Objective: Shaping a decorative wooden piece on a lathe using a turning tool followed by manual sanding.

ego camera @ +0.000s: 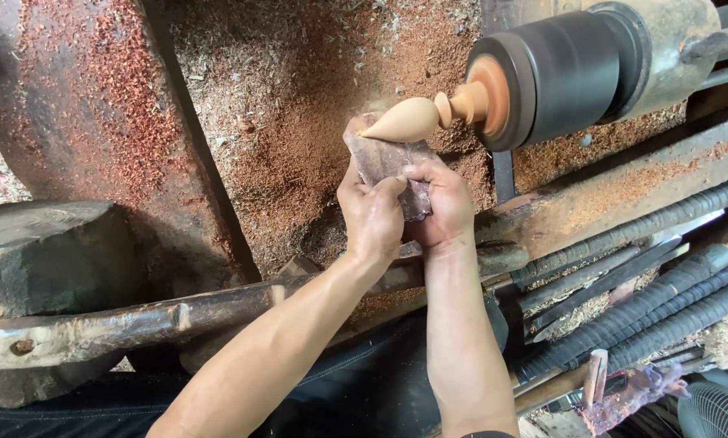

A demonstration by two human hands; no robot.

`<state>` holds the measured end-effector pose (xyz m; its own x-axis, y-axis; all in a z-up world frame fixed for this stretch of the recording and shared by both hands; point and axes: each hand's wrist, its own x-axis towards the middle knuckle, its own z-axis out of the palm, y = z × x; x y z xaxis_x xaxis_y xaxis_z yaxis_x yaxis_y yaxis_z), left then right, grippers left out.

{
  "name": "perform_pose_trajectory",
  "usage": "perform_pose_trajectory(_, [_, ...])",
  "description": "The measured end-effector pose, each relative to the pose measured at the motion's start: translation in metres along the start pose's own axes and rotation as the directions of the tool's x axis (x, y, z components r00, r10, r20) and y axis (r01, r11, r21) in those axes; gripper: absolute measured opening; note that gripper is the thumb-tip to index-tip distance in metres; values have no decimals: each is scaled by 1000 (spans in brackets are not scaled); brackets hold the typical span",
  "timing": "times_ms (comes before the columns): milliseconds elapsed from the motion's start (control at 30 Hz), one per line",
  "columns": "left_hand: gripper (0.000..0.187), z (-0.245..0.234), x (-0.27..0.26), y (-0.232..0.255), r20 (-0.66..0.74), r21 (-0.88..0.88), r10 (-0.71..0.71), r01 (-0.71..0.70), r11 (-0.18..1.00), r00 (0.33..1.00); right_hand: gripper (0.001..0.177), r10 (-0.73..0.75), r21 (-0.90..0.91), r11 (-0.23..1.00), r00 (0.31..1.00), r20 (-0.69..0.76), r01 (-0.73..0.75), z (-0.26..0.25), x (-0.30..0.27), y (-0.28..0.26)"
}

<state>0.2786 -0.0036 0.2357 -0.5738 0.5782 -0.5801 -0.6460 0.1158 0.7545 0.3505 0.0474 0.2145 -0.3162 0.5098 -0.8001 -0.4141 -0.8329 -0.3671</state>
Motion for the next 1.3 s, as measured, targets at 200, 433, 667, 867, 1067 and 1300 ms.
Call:
perform_pose_trajectory(200, [33, 3, 8, -6, 14, -36, -18, 19, 999, 1000, 21, -129, -278, 951, 990, 50, 138, -15, 3, -6])
perform_pose_trajectory(433, [31, 7, 13, -21, -99, 48, -138, 143, 989, 985, 35, -558, -713, 488, 808, 189, 504, 13, -19, 1])
perform_pose_trajectory(667, [30, 17, 12, -8, -130, -71, -261, 253, 965, 957, 38, -698, -769, 225, 649, 302, 599, -12, 4, 7])
perform_pose_trajectory(867, [35, 12, 11, 8, -123, -149, -259, 240, 959, 958, 26, -690, -650, 410, 684, 238, 640, -38, 31, 14])
perform_pose_trajectory(1067, [37, 16, 1, 18, -160, -181, -209, 179, 967, 965, 29, -546, -488, 673, 818, 180, 556, 17, -12, -4])
perform_pose_trajectory(1300, [32, 8, 5, 10, -133, -129, -197, 180, 975, 971, 27, -406, -382, 820, 904, 136, 426, -43, 32, 2])
